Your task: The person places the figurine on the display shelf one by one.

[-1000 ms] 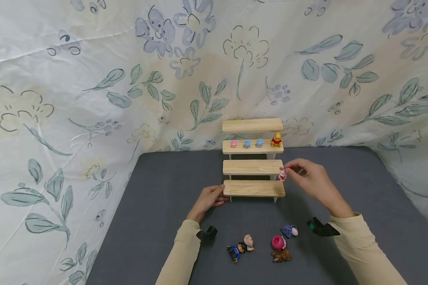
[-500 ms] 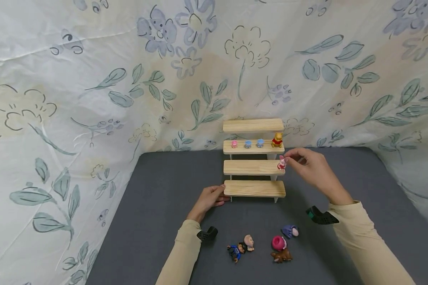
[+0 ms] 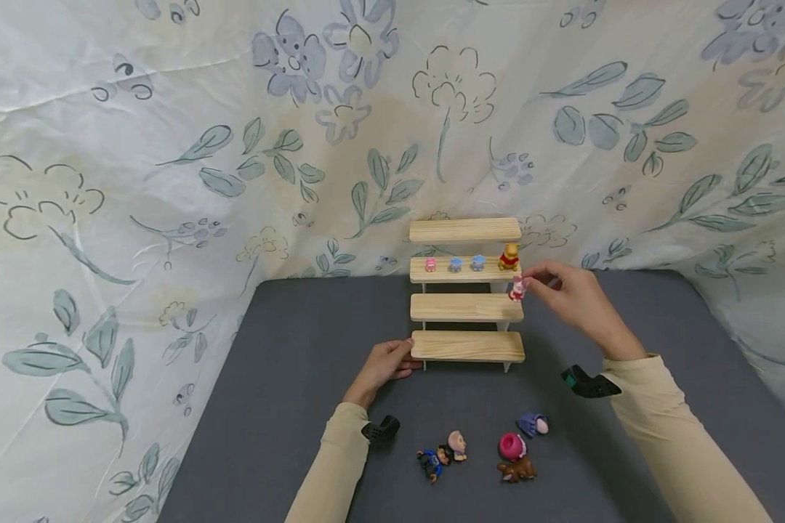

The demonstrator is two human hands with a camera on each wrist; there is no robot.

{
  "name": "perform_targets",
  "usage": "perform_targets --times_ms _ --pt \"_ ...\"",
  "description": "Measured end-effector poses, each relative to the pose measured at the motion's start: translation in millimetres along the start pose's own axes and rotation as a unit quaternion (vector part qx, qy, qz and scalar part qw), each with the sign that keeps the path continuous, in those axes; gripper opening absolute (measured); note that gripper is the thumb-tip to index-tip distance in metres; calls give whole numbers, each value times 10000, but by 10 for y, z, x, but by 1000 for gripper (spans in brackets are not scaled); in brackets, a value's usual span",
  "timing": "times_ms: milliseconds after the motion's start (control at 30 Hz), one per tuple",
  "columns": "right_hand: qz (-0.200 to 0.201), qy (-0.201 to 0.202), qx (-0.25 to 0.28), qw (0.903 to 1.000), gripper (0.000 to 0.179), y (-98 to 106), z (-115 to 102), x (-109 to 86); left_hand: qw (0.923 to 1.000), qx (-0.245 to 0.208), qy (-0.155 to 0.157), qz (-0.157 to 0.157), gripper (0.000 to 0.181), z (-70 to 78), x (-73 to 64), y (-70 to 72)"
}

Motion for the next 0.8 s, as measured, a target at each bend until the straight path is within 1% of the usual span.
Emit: perform_targets --times_ms 267,433,567,800 --pt "-23 7 66 10000 24 -35 59 57 10000 -44 -6 21 51 10 -5 9" --pt "-134 -22 161 9998 25 -64 98 72 10000 -43 -5 41 51 8 0 5" --pt "-229 -113 203 9995 25 -103 136 78 9999 -75 54 53 52 -3 1 -1" --pt "-328 -310 120 9989 23 -197 223 56 10000 -70 -7 23 53 -3 -18 -2"
Point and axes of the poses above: each hand's wrist, its own x-axis towards the middle knuckle, its own y-axis out of the back of the hand, z = x × y, the point moved 5 cm from there along x, towards the middle knuckle, and after that the axes turned 10 degrees about z, right-handed, at the moved point
